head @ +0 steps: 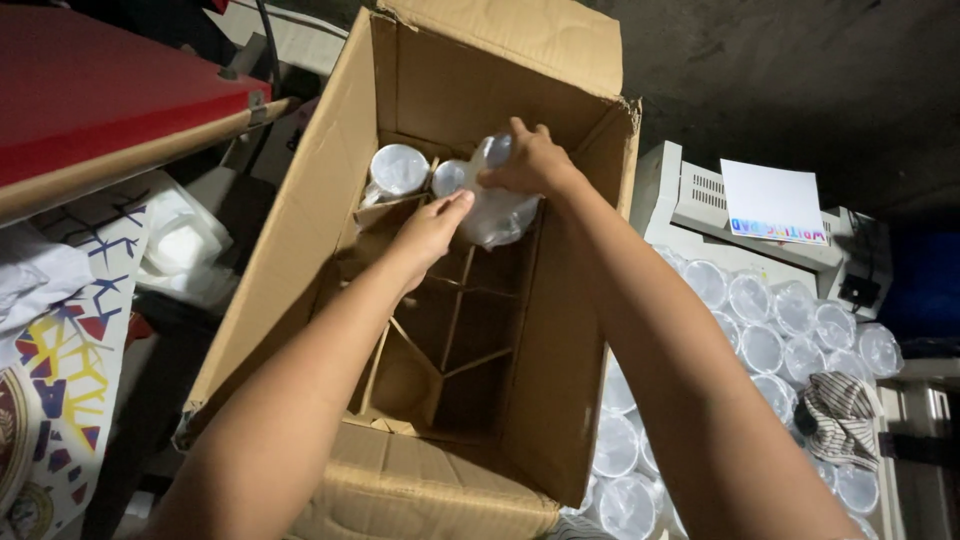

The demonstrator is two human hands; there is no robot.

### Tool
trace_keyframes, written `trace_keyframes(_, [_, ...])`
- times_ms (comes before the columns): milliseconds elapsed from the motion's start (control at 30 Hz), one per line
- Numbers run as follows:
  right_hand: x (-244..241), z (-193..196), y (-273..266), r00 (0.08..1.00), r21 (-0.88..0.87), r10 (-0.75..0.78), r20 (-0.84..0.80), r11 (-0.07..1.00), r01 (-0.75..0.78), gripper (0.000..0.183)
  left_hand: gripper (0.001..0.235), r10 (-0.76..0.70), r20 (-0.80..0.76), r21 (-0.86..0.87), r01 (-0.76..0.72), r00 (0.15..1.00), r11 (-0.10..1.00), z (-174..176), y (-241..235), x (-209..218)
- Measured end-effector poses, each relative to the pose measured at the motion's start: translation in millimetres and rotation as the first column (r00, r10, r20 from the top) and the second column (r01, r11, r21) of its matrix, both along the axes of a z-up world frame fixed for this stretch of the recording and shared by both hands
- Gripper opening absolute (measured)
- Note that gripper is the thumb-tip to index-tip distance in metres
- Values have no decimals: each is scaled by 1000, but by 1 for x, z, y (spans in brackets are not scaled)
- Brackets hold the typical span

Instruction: The person wipes white mugs with a cloth and places them individually into protective plastic bags before putting them into a cardboard shipping box.

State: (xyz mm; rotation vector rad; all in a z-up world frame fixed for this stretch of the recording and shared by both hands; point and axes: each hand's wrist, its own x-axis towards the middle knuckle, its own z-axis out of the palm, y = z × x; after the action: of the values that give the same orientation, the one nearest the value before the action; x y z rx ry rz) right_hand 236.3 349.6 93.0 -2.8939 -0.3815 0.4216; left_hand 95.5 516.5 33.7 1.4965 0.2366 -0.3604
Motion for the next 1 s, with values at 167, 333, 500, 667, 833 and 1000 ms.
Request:
trace_keyframes(167, [-2, -4, -6, 993, -67, -113, -28, 992, 111, 127, 68, -36, -81, 61, 41, 996, 997, 14, 2, -6])
trace_keyframes(333, [-12, 1, 1, 979, -124, -199, -39, 973, 193, 118, 63, 16, -70, -16, -17, 997, 1000, -1, 1, 0])
trace_keyframes(500, [14, -26, 2, 962, -114, -269, -34, 958, 264, 124, 59, 32, 31, 110, -36, 999, 993, -13, -6, 2])
trace_keyframes(667, [36, -59, -6, 951, -36, -303, -61, 953, 302, 127, 59, 11, 57, 114, -17, 998, 993, -10, -13, -2])
trace_keyframes(833, [41, -52, -8, 945, -94, -301, -124, 952, 291, 117, 59, 8, 104, 87, -18, 995, 996, -15, -17, -2])
trace_keyframes(1000, [23, -23, -2, 962, -263, -258, -89, 938, 227, 114, 61, -11, 46, 114, 6, 999, 993, 10, -16, -10])
